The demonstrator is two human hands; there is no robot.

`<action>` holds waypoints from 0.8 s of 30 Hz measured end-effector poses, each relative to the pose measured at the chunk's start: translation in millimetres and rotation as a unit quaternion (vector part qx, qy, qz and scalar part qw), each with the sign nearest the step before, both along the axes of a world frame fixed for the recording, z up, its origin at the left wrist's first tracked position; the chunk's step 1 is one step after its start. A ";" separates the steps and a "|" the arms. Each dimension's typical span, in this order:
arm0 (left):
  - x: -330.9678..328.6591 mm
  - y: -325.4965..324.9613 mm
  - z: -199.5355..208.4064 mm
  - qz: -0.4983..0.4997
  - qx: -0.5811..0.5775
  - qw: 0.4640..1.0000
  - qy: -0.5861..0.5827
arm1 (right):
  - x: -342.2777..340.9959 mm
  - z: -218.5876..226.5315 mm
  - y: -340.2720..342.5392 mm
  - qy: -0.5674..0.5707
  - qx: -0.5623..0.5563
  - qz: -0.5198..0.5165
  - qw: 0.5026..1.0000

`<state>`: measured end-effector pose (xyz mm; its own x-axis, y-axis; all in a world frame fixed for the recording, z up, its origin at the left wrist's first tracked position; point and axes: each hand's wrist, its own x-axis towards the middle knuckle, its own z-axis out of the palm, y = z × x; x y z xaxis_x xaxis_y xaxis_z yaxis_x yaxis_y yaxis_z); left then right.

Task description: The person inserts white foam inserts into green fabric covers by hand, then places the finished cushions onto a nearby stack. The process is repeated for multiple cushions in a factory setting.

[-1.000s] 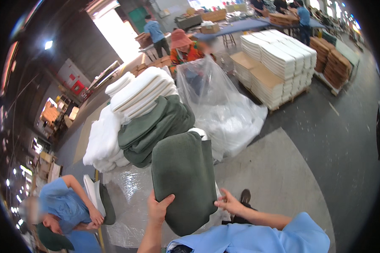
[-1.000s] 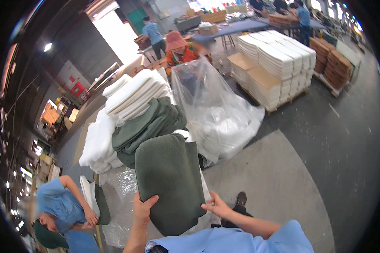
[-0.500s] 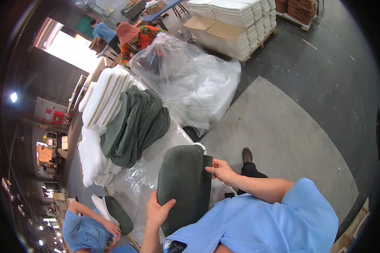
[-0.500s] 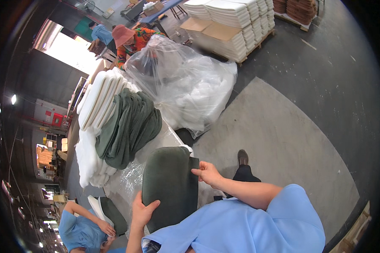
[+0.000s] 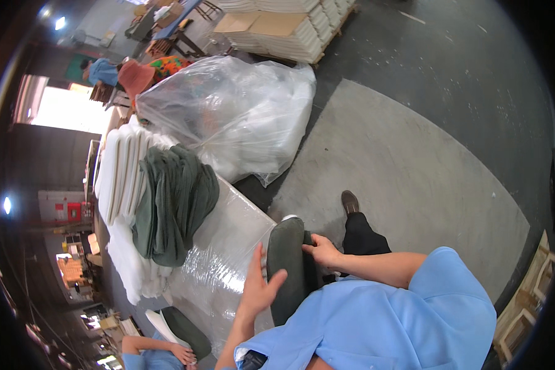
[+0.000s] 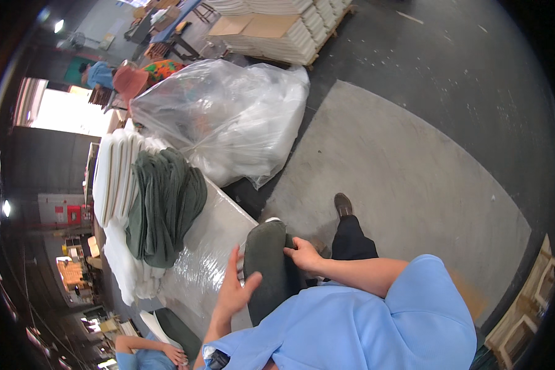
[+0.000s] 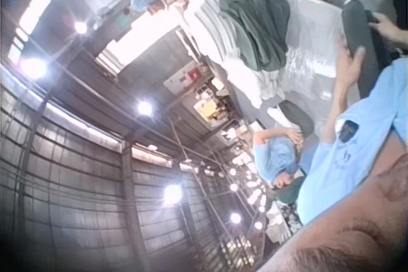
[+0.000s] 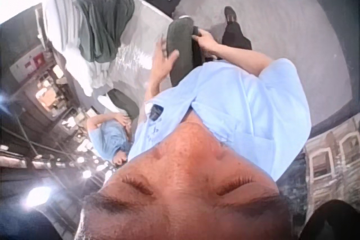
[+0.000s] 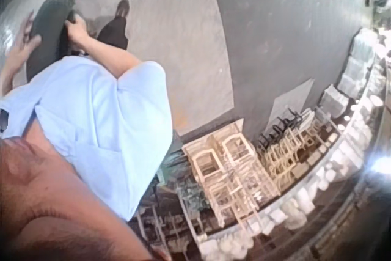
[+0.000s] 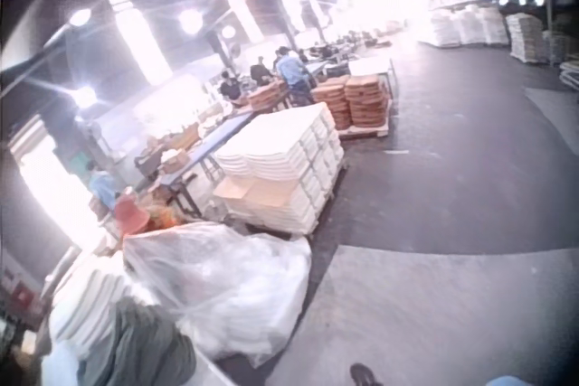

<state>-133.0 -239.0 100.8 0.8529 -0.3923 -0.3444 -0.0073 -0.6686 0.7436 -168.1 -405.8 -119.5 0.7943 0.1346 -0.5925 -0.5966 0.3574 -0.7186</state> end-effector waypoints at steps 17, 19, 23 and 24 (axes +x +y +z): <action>186.4 -139.7 -160.4 -0.454 0.389 0.786 0.156 | -3.0 7.1 -14.1 0.100 0.083 -0.128 0.983; 186.6 -143.3 -161.0 -0.468 0.403 0.772 0.151 | -2.7 2.1 -10.2 0.097 0.079 -0.139 0.982; 185.8 -148.7 -163.5 -0.525 0.439 0.712 0.157 | -0.6 -4.6 -8.0 0.098 0.033 -0.123 0.987; 187.7 -150.5 -162.4 -0.538 0.440 0.704 0.149 | 1.2 -11.0 -5.8 0.093 0.027 -0.125 0.987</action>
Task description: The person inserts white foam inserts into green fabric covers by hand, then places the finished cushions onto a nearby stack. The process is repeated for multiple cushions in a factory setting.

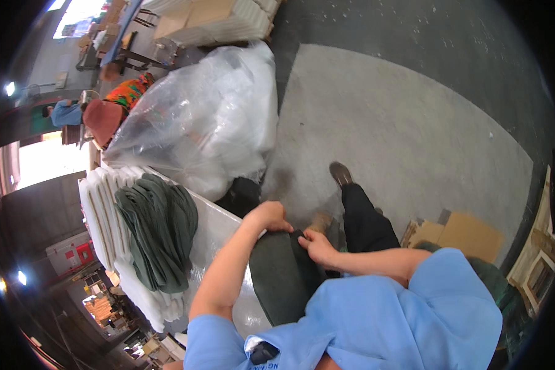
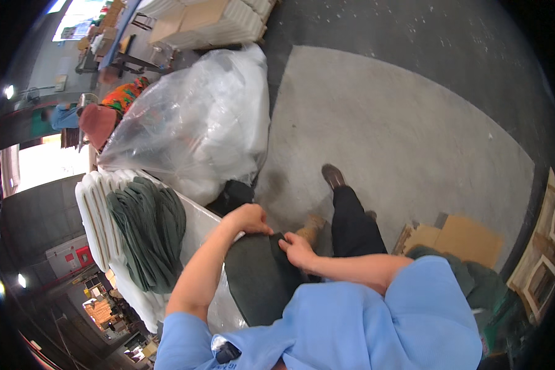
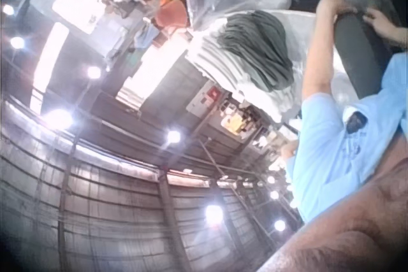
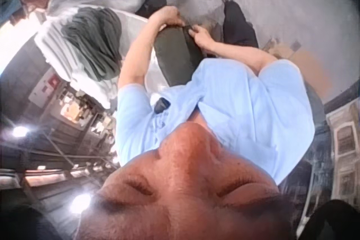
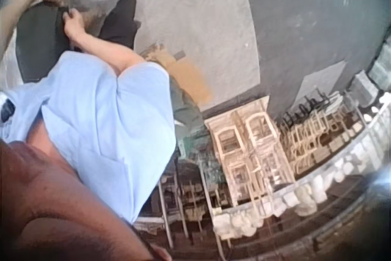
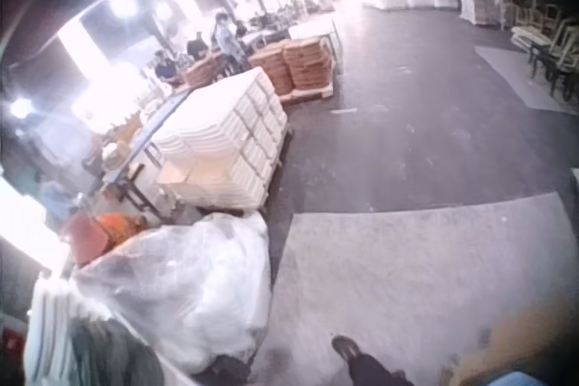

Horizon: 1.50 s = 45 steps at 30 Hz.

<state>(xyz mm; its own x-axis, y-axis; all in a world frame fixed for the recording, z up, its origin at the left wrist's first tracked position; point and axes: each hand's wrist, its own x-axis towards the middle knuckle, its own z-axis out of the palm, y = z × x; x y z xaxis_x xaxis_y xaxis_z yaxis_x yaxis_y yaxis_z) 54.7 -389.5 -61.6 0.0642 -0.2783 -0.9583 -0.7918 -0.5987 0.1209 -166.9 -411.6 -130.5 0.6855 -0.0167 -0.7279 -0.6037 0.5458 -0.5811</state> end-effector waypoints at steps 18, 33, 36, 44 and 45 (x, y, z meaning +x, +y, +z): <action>8.0 19.5 -30.2 0.178 0.041 0.980 0.079 | 8.8 -17.9 17.6 -0.020 0.071 0.007 0.997; 10.7 39.1 -39.2 0.269 0.023 0.950 0.157 | 18.3 -17.2 15.8 0.015 0.078 -0.115 0.990; 4.5 59.9 -50.0 0.434 -0.016 0.878 0.202 | 13.3 -10.9 13.2 0.009 0.067 -0.135 0.988; -30.7 77.2 -73.2 0.691 -0.155 0.670 0.223 | 38.6 -31.3 12.5 0.115 0.056 -0.156 0.979; -33.7 81.0 -76.7 0.696 -0.163 0.669 0.203 | 43.1 -32.9 13.7 0.116 0.041 -0.148 0.981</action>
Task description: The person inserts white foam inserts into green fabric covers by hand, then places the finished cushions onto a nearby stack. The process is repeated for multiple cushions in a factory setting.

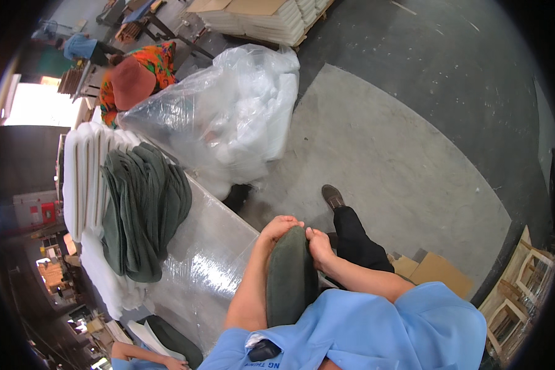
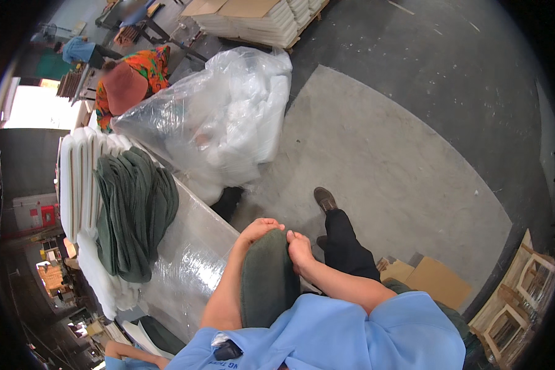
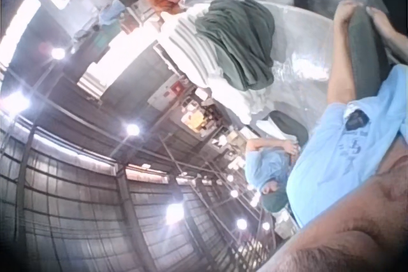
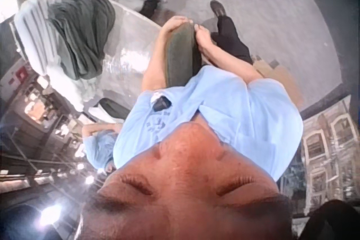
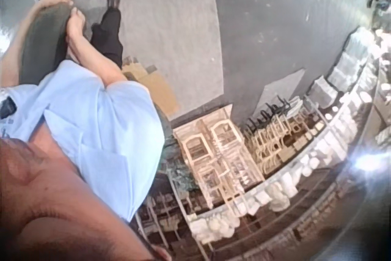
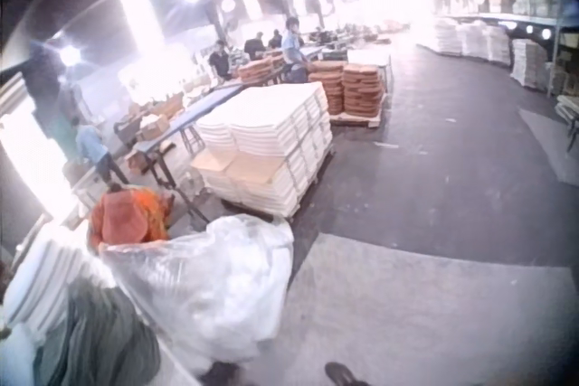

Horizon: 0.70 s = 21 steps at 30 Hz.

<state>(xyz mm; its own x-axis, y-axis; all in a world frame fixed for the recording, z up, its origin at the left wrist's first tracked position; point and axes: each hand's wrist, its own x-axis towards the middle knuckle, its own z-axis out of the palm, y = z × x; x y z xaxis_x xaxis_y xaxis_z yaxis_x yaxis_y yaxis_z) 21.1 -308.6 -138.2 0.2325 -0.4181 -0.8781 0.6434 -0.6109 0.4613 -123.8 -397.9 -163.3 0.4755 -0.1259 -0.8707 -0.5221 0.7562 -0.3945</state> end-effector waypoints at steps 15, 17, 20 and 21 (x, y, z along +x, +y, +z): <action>-8.3 -16.4 -9.6 0.008 0.056 0.978 -0.202 | 30.1 21.0 -36.8 0.027 0.129 0.023 0.991; -2.0 -38.6 -1.6 -0.017 0.048 0.982 -0.183 | 40.8 51.6 -52.7 0.044 0.096 0.024 0.994; -4.7 -36.0 -15.2 -0.038 0.071 0.977 -0.198 | 34.6 27.4 -48.4 0.015 0.089 0.012 0.996; -6.9 -35.8 -17.1 -0.040 0.078 0.975 -0.202 | 27.8 15.9 -45.9 -0.004 0.101 0.001 0.995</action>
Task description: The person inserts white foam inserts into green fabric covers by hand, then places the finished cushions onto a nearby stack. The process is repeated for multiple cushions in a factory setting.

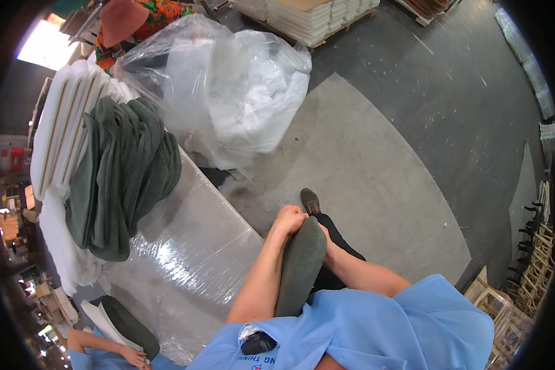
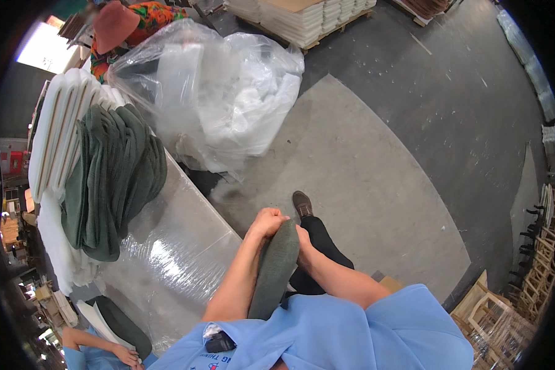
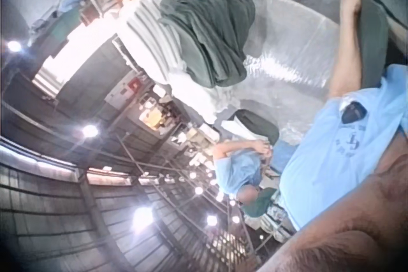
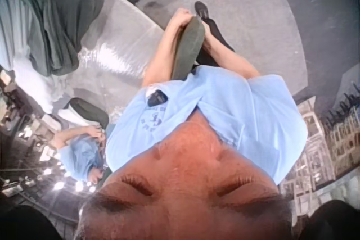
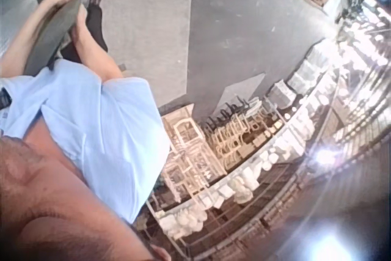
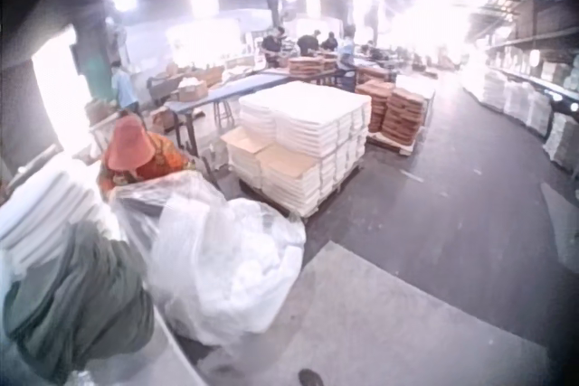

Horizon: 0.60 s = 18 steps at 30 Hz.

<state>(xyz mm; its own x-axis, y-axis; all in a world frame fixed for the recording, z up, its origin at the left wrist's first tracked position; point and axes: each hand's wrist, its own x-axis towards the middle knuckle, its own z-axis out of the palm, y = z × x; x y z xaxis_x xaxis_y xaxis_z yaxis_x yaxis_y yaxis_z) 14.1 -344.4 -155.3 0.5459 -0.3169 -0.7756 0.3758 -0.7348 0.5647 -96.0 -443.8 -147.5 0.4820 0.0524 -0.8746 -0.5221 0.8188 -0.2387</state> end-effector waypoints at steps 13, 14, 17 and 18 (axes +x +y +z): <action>-23.1 27.8 -4.6 0.093 -0.022 0.995 0.013 | 7.8 -19.9 -3.2 -0.089 -0.103 0.190 0.972; -23.8 30.2 0.3 0.093 -0.015 0.995 0.026 | 9.3 -29.0 -3.4 -0.147 -0.140 0.279 0.939; -27.9 34.9 3.6 0.095 0.009 0.995 -0.009 | 1.6 -65.2 -2.5 -0.183 -0.116 0.358 0.908; -27.7 35.4 -1.7 0.093 0.014 0.995 -0.014 | 0.6 -68.2 -0.3 -0.098 -0.029 0.268 0.958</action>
